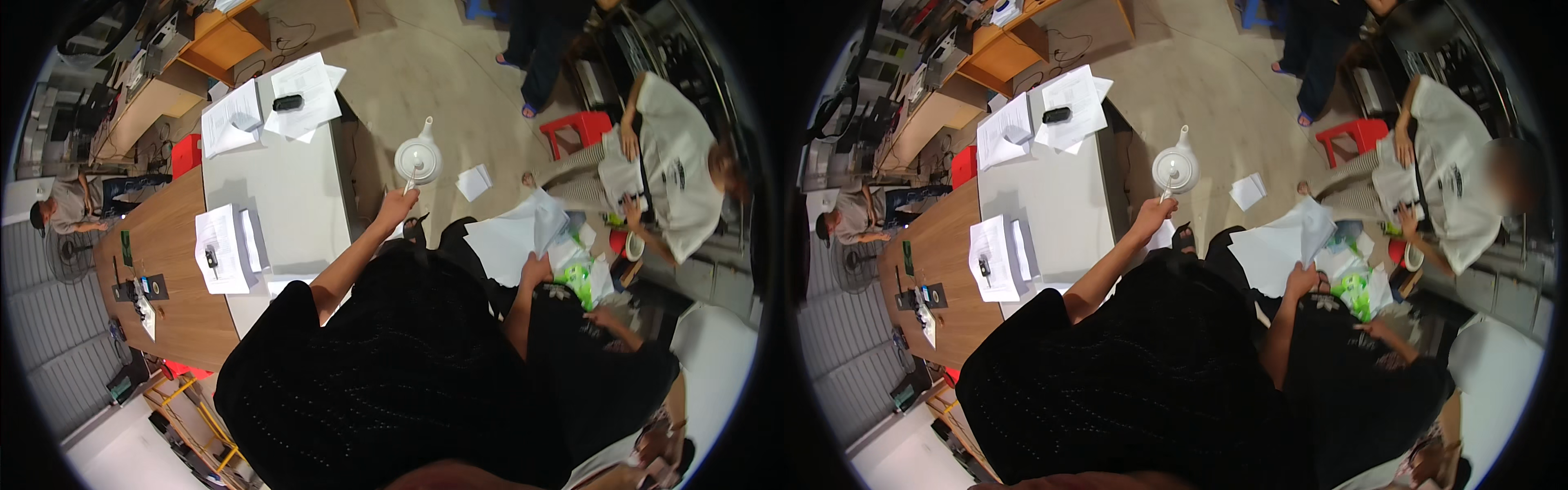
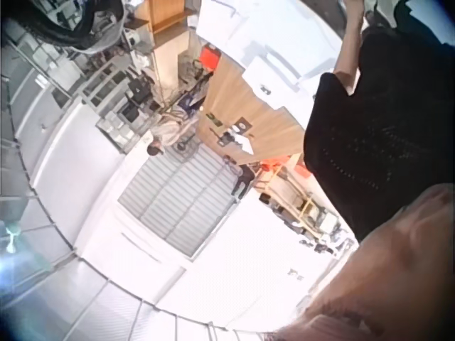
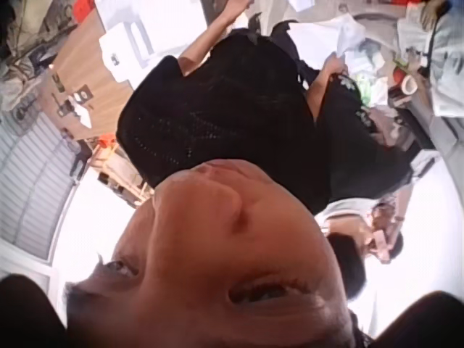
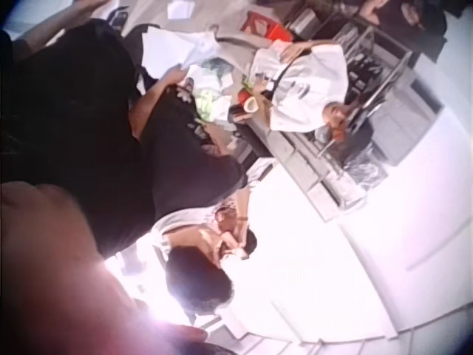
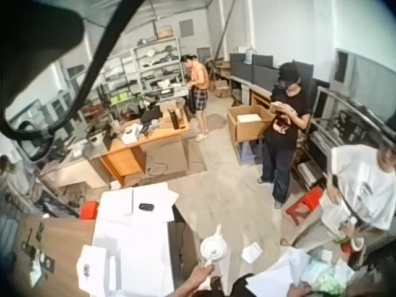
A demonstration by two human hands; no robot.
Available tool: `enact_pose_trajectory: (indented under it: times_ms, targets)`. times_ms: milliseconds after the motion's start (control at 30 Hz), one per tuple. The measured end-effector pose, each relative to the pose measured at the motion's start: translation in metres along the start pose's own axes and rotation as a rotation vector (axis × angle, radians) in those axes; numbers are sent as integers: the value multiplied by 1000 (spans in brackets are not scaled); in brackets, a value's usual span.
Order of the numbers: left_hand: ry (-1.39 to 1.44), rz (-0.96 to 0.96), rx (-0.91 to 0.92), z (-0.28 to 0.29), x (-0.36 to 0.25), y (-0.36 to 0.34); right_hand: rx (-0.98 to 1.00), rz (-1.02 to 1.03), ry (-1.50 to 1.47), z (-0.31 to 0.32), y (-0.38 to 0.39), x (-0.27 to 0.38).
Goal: The person picks up, carries, and sorts several stacks of papers across multiple tables in a busy office environment, occasionally handling a tape dispenser and a teapot before gathering a final stack of documents.
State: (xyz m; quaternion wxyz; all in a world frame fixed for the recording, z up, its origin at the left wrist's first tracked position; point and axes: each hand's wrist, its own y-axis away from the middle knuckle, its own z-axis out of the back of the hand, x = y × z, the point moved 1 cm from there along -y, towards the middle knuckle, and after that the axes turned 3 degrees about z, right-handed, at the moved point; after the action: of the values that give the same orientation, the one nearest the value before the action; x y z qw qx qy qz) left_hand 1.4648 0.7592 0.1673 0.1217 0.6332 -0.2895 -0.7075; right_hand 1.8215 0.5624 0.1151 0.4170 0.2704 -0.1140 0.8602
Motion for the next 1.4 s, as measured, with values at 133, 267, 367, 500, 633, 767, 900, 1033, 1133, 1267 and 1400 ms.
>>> enact_pose_trajectory:
  times_ms: [133,267,367,500,633,767,900,1033,1133,1267,1400]
  targets:
    - [-161,-97,-83,22,-56,-86,-119,-354,-803,-79,-79,-39]
    - [-108,-98,-245,37,-120,-155,-87,-442,-971,-136,-188,16]
    - [-65,-72,-336,59,-144,-201,25,-454,-850,-179,-284,99]
    - [4,-84,-539,86,-189,-261,266,-43,-754,-236,-442,257]
    - [343,-14,-640,106,-226,-324,367,488,-337,-289,-567,430]
    - [445,-4,-752,141,-251,-379,514,695,-324,-345,-588,613]
    - [448,-2,-789,196,-286,-446,605,717,-462,-436,-605,727]
    - [520,4,-882,251,-337,-489,735,682,-494,-496,-578,810]
    - [497,17,-878,304,-353,-530,767,733,-552,-527,-561,878]
    - [570,-29,-854,378,-393,-564,878,789,-477,-559,-538,964]
    - [660,-63,-968,456,-424,-606,913,879,-552,-618,-527,1048]
